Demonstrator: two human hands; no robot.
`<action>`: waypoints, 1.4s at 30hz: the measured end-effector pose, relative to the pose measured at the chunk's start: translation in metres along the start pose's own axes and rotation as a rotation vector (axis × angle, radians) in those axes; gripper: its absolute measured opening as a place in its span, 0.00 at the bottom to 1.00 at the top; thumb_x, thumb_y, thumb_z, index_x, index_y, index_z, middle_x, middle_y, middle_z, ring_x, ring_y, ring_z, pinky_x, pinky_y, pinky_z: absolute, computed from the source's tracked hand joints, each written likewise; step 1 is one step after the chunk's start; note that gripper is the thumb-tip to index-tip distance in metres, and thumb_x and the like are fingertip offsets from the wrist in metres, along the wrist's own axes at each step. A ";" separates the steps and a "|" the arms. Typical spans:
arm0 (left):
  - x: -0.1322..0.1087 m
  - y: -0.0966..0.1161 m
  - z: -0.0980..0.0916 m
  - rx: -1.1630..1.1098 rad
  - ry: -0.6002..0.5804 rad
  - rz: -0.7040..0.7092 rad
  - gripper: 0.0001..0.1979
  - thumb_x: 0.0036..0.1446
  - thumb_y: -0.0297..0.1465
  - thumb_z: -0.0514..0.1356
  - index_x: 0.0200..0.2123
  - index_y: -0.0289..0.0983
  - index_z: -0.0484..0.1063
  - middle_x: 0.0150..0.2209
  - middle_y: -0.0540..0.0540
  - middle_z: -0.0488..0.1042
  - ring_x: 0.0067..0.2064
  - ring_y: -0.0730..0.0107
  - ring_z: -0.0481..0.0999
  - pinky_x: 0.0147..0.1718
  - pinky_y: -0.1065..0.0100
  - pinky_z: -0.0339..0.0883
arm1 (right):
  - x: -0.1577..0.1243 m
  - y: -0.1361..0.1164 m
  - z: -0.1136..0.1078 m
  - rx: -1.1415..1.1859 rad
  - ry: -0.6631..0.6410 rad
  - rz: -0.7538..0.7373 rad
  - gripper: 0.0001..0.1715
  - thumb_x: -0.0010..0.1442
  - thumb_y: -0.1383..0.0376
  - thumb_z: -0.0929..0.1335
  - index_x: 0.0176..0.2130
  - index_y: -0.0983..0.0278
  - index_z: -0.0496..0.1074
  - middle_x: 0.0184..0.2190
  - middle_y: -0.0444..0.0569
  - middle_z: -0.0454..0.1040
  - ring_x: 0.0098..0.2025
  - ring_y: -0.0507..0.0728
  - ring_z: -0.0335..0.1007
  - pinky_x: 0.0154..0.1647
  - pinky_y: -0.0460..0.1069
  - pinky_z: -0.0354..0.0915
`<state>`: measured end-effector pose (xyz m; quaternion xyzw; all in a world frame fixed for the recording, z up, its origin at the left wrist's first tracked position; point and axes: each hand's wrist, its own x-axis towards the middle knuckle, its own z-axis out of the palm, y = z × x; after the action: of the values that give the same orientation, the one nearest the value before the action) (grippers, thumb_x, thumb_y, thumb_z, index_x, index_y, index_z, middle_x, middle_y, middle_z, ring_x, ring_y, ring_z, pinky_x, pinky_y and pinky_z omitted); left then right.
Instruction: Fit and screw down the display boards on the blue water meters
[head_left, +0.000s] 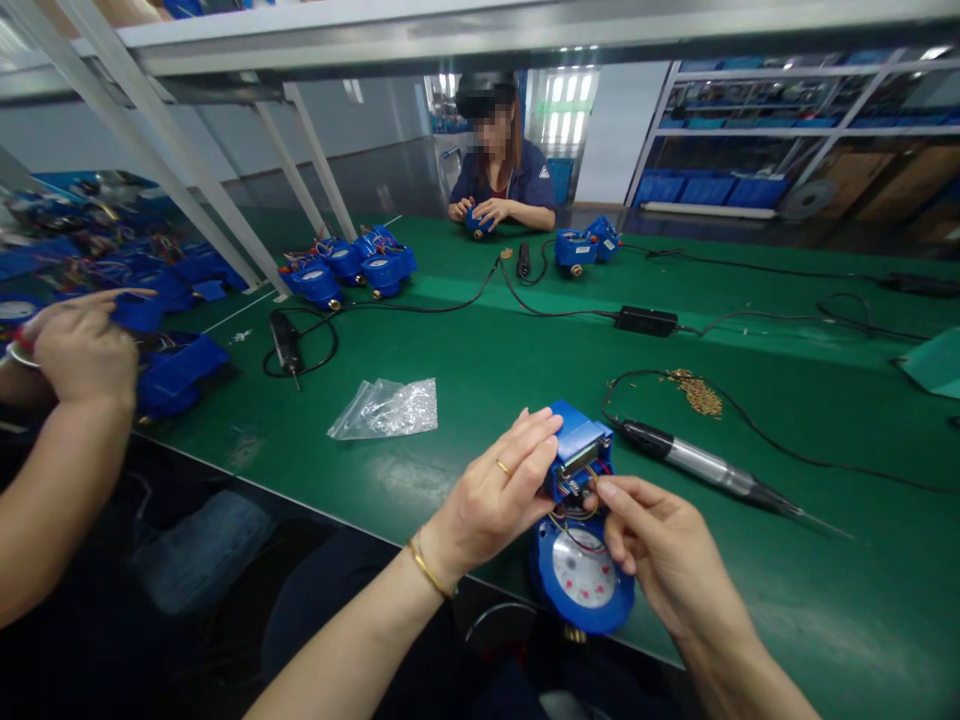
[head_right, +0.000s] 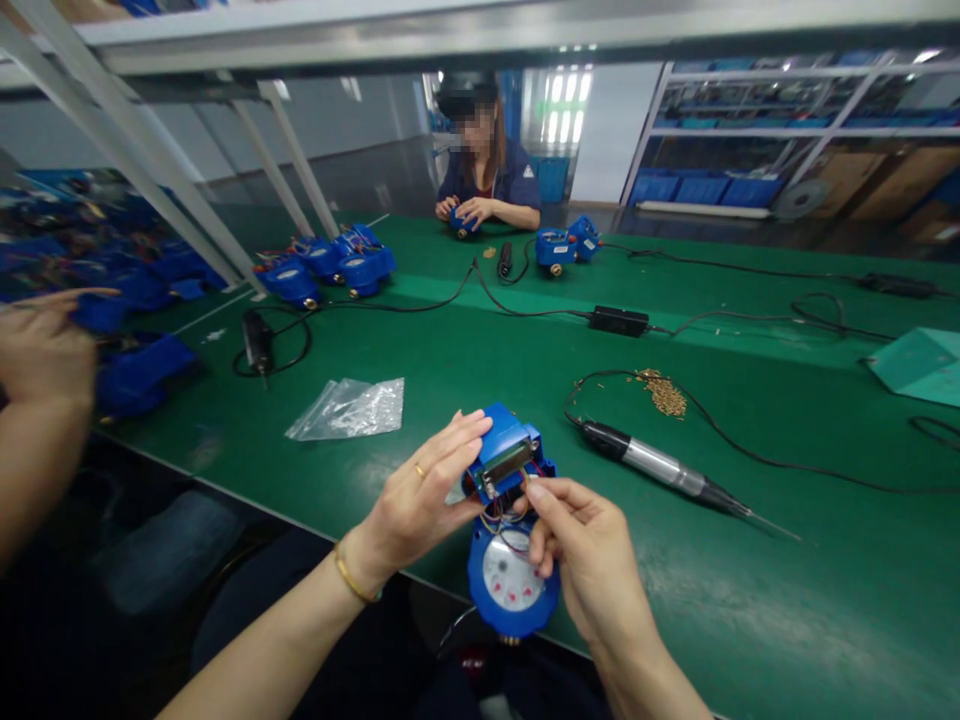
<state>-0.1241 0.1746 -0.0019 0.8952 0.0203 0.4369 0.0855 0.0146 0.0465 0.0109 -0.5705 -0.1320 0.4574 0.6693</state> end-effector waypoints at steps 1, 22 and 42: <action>-0.001 -0.001 0.000 -0.010 0.001 -0.005 0.28 0.61 0.25 0.63 0.62 0.30 0.57 0.58 0.27 0.73 0.66 0.50 0.68 0.61 0.47 0.70 | 0.000 0.000 0.000 -0.005 0.002 -0.001 0.23 0.39 0.53 0.82 0.27 0.69 0.79 0.24 0.49 0.77 0.13 0.44 0.59 0.10 0.39 0.56; -0.010 -0.006 0.003 -0.093 0.027 -0.049 0.28 0.61 0.26 0.64 0.62 0.30 0.59 0.58 0.27 0.72 0.66 0.52 0.68 0.61 0.46 0.69 | -0.001 0.010 0.001 -0.046 0.036 -0.103 0.21 0.44 0.54 0.81 0.27 0.67 0.78 0.19 0.46 0.72 0.17 0.46 0.62 0.18 0.40 0.60; -0.008 -0.003 0.006 -0.108 0.120 -0.156 0.26 0.57 0.28 0.67 0.56 0.33 0.63 0.55 0.30 0.76 0.60 0.56 0.75 0.59 0.51 0.73 | 0.001 0.018 -0.003 -0.167 0.008 -0.254 0.19 0.50 0.54 0.79 0.32 0.67 0.77 0.20 0.47 0.74 0.19 0.48 0.69 0.22 0.40 0.67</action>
<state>-0.1242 0.1754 -0.0122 0.8574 0.0712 0.4820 0.1659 0.0089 0.0443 -0.0064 -0.6047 -0.2380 0.3544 0.6724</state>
